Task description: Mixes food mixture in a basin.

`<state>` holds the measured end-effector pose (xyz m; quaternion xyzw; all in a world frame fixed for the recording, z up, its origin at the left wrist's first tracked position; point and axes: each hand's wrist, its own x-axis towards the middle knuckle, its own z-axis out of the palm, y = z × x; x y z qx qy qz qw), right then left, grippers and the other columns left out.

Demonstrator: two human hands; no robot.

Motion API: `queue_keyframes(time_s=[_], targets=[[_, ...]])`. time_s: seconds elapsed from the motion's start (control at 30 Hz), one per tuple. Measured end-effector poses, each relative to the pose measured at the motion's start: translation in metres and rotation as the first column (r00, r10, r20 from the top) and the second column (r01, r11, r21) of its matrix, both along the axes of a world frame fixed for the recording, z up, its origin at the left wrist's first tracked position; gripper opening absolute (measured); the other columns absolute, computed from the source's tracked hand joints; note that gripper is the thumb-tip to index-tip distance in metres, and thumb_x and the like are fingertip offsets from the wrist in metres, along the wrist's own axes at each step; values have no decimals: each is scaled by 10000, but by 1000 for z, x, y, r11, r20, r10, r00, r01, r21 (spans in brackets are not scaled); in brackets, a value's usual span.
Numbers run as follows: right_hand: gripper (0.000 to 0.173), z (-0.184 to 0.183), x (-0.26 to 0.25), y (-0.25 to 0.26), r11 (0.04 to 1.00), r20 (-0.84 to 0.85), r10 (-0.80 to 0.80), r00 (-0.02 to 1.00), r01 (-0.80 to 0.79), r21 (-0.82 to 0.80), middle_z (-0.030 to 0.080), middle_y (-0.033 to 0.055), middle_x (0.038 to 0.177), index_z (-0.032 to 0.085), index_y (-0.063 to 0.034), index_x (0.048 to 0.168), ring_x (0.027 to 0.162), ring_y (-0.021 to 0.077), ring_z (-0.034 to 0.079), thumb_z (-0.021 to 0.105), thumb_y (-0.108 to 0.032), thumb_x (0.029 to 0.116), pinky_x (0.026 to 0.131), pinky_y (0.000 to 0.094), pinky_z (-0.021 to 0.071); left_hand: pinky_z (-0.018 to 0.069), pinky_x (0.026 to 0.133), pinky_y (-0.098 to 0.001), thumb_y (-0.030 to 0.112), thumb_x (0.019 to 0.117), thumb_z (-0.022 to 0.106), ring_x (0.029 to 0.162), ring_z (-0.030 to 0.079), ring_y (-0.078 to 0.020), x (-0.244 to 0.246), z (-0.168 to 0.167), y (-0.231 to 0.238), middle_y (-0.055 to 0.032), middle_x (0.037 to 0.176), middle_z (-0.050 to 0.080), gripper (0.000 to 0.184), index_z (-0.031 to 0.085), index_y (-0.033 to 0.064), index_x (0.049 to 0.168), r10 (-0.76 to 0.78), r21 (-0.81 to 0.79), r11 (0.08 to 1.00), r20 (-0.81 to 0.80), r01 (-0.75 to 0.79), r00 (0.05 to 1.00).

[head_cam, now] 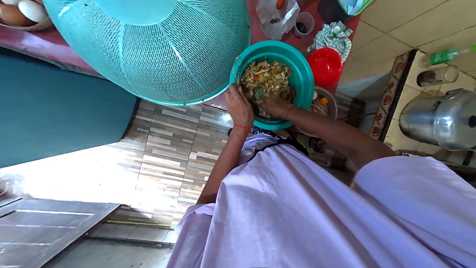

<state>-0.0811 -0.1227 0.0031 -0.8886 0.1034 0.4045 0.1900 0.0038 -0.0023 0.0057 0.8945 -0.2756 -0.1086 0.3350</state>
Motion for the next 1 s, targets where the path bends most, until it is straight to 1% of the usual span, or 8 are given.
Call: queue_keyframes(time_s=[0.07, 0.17, 0.37, 0.57, 0.67, 0.8, 0.9, 1.0], targets=[[311, 0, 0, -7, 1000, 71, -26, 997, 25, 9, 619, 272, 1339, 663, 14, 1295, 1269, 484, 559, 564, -4, 1000, 1086, 599, 427, 509, 925, -526, 157, 1101, 351, 1078, 623, -451, 1, 1, 0, -301, 1157, 622, 364, 545, -73, 1305, -7, -3, 1000, -1, 7, 1000], [241, 5, 1, -20, 996, 163, -92, 982, 91, 13, 683, 296, 1135, 670, 58, 1206, 1114, 480, 654, 579, -5, 991, 972, 616, 499, 514, 914, -525, 157, 1103, 349, 1072, 625, -452, 0, 1, 0, -300, 1147, 623, 366, 544, -80, 1303, -10, -8, 1000, 7, 10, 1000], [256, 20, 3, -36, 976, 175, -187, 967, 204, -81, 671, 314, 1118, 654, 80, 1176, 1087, 501, 656, 635, -59, 962, 902, 639, 515, 513, 908, -519, 150, 1098, 363, 1055, 628, -449, -1, -4, -1, -297, 1119, 631, 355, 557, -84, 1282, -3, -31, 999, 36, 4, 999], [418, 34, 4, -42, 971, 175, -189, 966, 210, -111, 692, 272, 1043, 675, 60, 1069, 1041, 453, 681, 566, -342, 1053, 855, 603, 531, 520, 896, -518, 153, 1098, 375, 1037, 630, -451, -1, -4, -1, -294, 1087, 635, 345, 562, -76, 1276, 4, -21, 1000, 22, -3, 1000], [263, 38, 4, -45, 968, 179, -227, 957, 242, -66, 676, 285, 1113, 666, 83, 1111, 1106, 458, 657, 570, -147, 1028, 920, 593, 520, 519, 898, -513, 158, 1102, 368, 1047, 627, -451, -1, -4, -1, -294, 1102, 632, 350, 557, -76, 1281, 1, -19, 1000, 17, -1, 1000], [141, 36, 0, -50, 964, 264, -252, 931, 267, -21, 681, 288, 1059, 662, 104, 1040, 1069, 457, 668, 603, 38, 930, 919, 583, 525, 511, 924, -516, 156, 1103, 364, 1067, 626, -447, -1, -5, -1, -300, 1126, 625, 357, 551, -80, 1295, 0, -21, 1000, 23, 0, 1000], [232, 38, 1, -52, 946, 276, -309, 910, 324, -9, 682, 284, 1134, 662, 74, 1156, 1125, 456, 656, 640, -15, 942, 967, 596, 515, 510, 919, -513, 146, 1100, 365, 1052, 626, -446, -1, -5, -1, -293, 1103, 630, 350, 553, -78, 1293, -2, -21, 1000, 22, 3, 1000], [343, 47, 0, -53, 936, 251, -341, 906, 352, -2, 648, 274, 1230, 653, 63, 1216, 1189, 437, 627, 661, -202, 999, 1010, 580, 498, 508, 906, -524, 135, 1094, 368, 1033, 626, -450, -1, -3, 0, -292, 1079, 633, 339, 556, -79, 1278, -7, -15, 1000, 13, 7, 1000]])
